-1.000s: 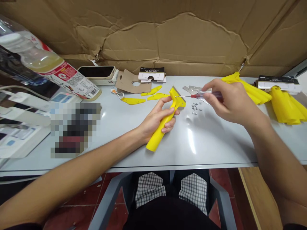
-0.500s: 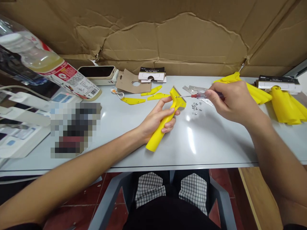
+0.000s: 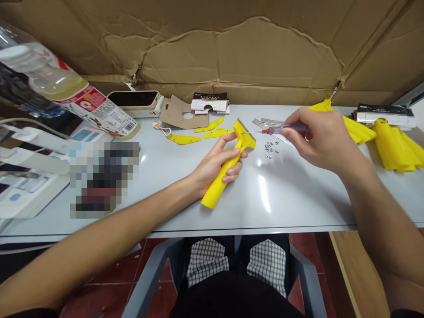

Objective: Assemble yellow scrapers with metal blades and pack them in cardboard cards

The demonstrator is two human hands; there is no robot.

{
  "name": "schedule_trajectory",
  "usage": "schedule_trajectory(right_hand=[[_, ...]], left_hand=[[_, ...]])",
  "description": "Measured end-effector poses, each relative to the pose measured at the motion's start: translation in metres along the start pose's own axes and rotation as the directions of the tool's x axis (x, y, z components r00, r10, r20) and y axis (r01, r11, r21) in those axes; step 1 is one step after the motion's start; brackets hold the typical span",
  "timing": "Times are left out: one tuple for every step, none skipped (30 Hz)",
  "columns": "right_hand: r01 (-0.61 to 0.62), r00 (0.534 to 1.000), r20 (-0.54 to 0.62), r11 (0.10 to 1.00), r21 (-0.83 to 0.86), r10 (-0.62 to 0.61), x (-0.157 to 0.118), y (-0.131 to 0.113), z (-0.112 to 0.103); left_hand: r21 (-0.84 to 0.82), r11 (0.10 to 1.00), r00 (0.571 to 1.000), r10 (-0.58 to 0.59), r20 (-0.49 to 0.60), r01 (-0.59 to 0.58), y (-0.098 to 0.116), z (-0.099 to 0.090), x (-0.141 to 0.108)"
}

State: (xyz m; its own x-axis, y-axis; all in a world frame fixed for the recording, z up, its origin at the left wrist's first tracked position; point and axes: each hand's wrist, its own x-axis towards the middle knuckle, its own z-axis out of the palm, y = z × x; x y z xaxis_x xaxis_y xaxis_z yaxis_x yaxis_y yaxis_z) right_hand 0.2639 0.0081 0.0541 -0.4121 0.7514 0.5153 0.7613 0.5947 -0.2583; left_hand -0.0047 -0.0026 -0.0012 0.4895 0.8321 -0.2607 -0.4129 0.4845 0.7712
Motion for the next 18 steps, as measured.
schedule_trajectory(right_hand=[[0.006,1.000,-0.005,1.000,-0.012,-0.006,0.000,0.000,0.000],[0.009,1.000,-0.005,1.000,-0.016,-0.009,0.000,-0.001,0.000],[0.006,1.000,-0.004,1.000,-0.008,-0.006,0.000,-0.003,0.000],[0.000,1.000,-0.003,1.000,0.014,0.000,0.000,-0.004,-0.001],[-0.010,1.000,0.004,0.999,0.044,0.009,-0.001,-0.006,-0.001],[-0.024,1.000,0.016,0.997,0.074,0.023,-0.002,-0.008,-0.001],[-0.040,0.999,0.032,0.995,0.096,0.037,-0.002,-0.010,-0.002],[-0.050,0.998,0.041,0.993,0.108,0.046,-0.003,-0.011,-0.002],[-0.048,0.998,0.035,0.993,0.111,0.044,-0.004,-0.012,-0.002],[-0.039,0.999,0.023,0.993,0.109,0.037,-0.004,-0.013,-0.002],[-0.029,1.000,0.005,0.994,0.105,0.028,-0.004,-0.012,-0.002],[-0.018,1.000,-0.012,0.995,0.098,0.019,-0.003,-0.011,-0.001],[-0.011,1.000,-0.026,0.996,0.087,0.013,-0.003,-0.010,-0.001],[-0.008,0.999,-0.041,0.997,0.072,0.011,-0.002,-0.009,0.000],[-0.008,0.999,-0.043,0.999,0.052,0.011,-0.001,-0.007,0.000],[-0.009,0.999,-0.040,1.000,0.029,0.010,0.000,-0.006,0.000],[-0.007,0.999,-0.040,1.000,0.006,0.008,0.001,-0.005,0.000],[-0.005,0.999,-0.035,1.000,-0.015,0.005,0.001,-0.005,0.000]], left_hand=[[0.004,1.000,1.000,-0.001,0.003,0.001,0.000,0.000,0.000],[0.008,1.000,1.000,-0.003,0.005,0.003,0.000,0.000,0.000],[0.009,1.000,1.000,-0.003,0.005,0.003,0.000,0.000,0.000],[0.009,1.000,1.000,-0.003,0.005,0.003,-0.001,0.000,0.000],[0.008,1.000,1.000,-0.003,0.005,0.003,-0.001,0.000,-0.001],[0.007,1.000,1.000,-0.003,0.007,0.003,-0.001,0.001,-0.001],[0.008,1.000,1.000,-0.001,0.010,0.001,0.000,0.001,-0.001],[0.008,1.000,1.000,0.000,0.013,0.000,0.000,0.001,-0.001],[0.007,1.000,1.000,0.001,0.014,-0.001,0.000,0.001,-0.001],[0.003,1.000,1.000,0.001,0.014,-0.001,0.000,0.001,-0.001],[-0.003,1.000,1.000,-0.001,0.011,0.001,0.000,0.002,-0.001],[-0.009,1.000,1.000,-0.002,0.006,0.003,0.001,0.001,-0.001],[-0.015,1.000,1.000,-0.004,0.001,0.004,0.001,0.001,0.000],[-0.018,1.000,1.000,-0.005,-0.002,0.005,0.000,0.001,0.000],[-0.017,1.000,1.000,-0.006,-0.001,0.006,0.000,0.000,0.000],[-0.013,1.000,1.000,-0.004,0.001,0.004,0.000,0.000,0.000],[-0.007,1.000,1.000,-0.002,0.005,0.002,-0.001,0.000,0.000],[-0.001,1.000,1.000,0.000,0.010,0.000,-0.001,-0.001,0.000]])
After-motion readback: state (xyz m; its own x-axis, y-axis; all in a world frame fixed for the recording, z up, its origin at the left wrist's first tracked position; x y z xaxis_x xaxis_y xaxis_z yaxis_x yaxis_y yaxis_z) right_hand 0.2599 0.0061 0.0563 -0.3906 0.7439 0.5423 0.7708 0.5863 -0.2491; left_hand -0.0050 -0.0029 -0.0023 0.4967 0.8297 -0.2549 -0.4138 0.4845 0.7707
